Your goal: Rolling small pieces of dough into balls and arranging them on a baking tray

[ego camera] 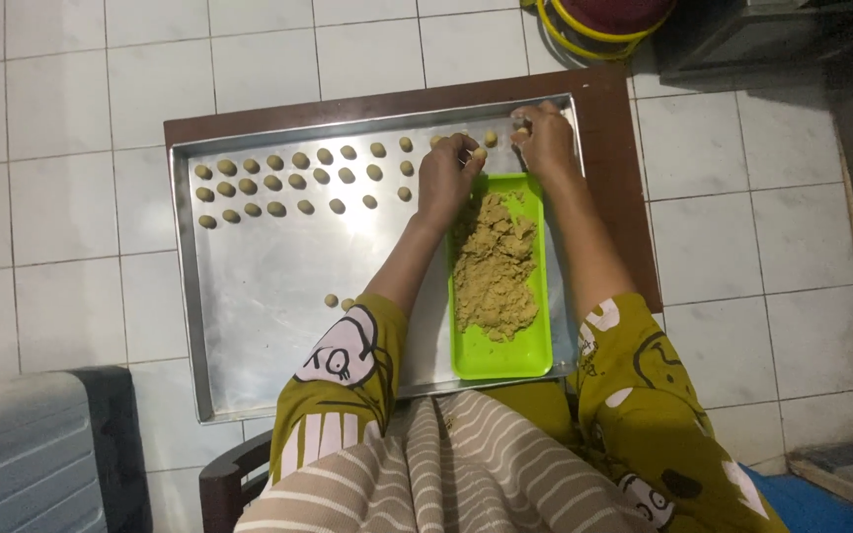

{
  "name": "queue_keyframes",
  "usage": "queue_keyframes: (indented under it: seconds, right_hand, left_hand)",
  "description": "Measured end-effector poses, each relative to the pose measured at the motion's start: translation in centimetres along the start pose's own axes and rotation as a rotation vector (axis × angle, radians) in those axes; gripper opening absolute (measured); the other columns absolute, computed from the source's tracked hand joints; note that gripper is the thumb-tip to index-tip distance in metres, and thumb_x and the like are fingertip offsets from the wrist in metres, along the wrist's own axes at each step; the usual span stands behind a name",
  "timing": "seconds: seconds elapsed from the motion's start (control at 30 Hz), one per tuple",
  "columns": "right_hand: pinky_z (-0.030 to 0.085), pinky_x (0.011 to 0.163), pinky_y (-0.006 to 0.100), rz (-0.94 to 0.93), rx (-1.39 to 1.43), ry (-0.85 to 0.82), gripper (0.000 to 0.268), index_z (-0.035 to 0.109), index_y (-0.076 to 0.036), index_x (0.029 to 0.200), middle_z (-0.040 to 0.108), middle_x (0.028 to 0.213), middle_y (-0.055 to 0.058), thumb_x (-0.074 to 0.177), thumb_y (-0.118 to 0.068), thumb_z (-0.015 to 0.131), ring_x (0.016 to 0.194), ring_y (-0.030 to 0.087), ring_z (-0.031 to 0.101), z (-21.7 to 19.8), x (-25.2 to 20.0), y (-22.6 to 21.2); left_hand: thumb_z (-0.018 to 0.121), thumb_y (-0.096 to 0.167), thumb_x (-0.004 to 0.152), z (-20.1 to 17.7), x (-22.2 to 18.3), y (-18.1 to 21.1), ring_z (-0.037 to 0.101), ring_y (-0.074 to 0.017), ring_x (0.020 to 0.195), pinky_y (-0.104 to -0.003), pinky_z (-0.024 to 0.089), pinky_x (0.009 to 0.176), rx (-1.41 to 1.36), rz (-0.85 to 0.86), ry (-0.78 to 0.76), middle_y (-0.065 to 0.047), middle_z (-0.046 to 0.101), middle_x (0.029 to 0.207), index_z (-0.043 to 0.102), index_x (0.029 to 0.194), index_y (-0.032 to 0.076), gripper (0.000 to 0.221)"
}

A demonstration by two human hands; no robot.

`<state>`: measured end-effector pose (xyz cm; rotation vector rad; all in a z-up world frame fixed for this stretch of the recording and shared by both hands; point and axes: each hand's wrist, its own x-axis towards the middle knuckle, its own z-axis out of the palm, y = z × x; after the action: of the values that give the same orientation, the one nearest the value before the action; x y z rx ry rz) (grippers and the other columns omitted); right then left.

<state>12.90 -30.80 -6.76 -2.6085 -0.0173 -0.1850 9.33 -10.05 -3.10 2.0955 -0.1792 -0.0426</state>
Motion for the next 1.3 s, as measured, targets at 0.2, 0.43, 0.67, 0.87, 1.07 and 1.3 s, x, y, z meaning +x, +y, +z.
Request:
queue_keyframes:
  seconds: [0.2, 0.43, 0.67, 0.87, 1.07, 1.3]
  right_hand:
    - [0.051, 0.105, 0.049, -0.065, 0.077, -0.054, 0.033, 0.073, -0.005, 0.124, 0.066, 0.121, 0.019, 0.093, -0.011, 0.080, 0.121, 0.039, 0.064, -0.1, 0.2, -0.3]
    - [0.059, 0.073, 0.027, -0.012, 0.494, 0.005, 0.018, 0.077, -0.021, 0.122, 0.074, 0.101, 0.003, 0.105, -0.022, 0.072, 0.093, 0.016, 0.073, -1.8, -1.6, -0.4]
    - [0.061, 0.066, 0.026, 0.069, 0.681, 0.034, 0.025, 0.079, -0.013, 0.109, 0.075, 0.089, 0.007, 0.086, -0.001, 0.081, 0.079, 0.016, 0.073, -1.2, -0.2, 2.2]
    - [0.059, 0.068, 0.037, 0.050, 0.111, 0.132, 0.014, 0.077, -0.011, 0.097, 0.068, 0.089, 0.010, 0.086, -0.004, 0.083, 0.081, 0.029, 0.074, -1.0, 0.0, 5.4]
    - [0.060, 0.081, 0.043, -0.062, -0.187, 0.087, 0.008, 0.077, -0.006, 0.099, 0.068, 0.093, 0.013, 0.091, -0.005, 0.079, 0.090, 0.034, 0.074, 0.7, -0.1, 5.1]
    - [0.053, 0.100, 0.046, 0.073, 0.066, 0.036, 0.028, 0.075, -0.008, 0.116, 0.064, 0.117, 0.011, 0.101, -0.031, 0.073, 0.112, 0.036, 0.067, -2.9, -5.0, -3.1]
  left_hand:
    - [0.077, 0.022, 0.087, 1.0, 0.9, 0.2, 0.074, -0.0318, 0.084, -0.046, 0.058, 0.078, 0.027, 0.021, -0.017, -0.008, 0.069, 0.084, 0.071, 0.104, 0.014, 0.019]
    - [0.075, 0.022, 0.090, 2.2, 1.5, 1.9, 0.075, -0.0304, 0.085, -0.043, 0.058, 0.080, -0.022, 0.006, -0.023, -0.007, 0.069, 0.085, 0.073, 0.104, 0.013, 0.017]
    - [0.080, 0.012, 0.082, 3.2, 1.1, 3.2, 0.073, -0.0363, 0.089, -0.051, 0.056, 0.083, -0.172, 0.047, 0.045, -0.011, 0.069, 0.087, 0.065, 0.118, 0.013, 0.039]
    - [0.078, 0.023, 0.088, 0.3, 0.7, -0.1, 0.075, -0.0311, 0.088, -0.046, 0.056, 0.085, -0.150, -0.059, 0.115, -0.007, 0.074, 0.085, 0.068, 0.112, 0.018, 0.026]
    - [0.073, 0.025, 0.096, -3.0, -0.6, -3.1, 0.077, -0.0209, 0.075, -0.033, 0.064, 0.067, -0.310, -0.258, 0.183, -0.010, 0.077, 0.089, 0.075, 0.099, 0.012, 0.014]
    - [0.074, 0.000, 0.084, -5.2, -1.1, -4.7, 0.075, -0.0266, 0.094, -0.040, 0.061, 0.082, -0.149, -0.251, 0.178, -0.012, 0.075, 0.106, 0.078, 0.109, 0.015, 0.030]
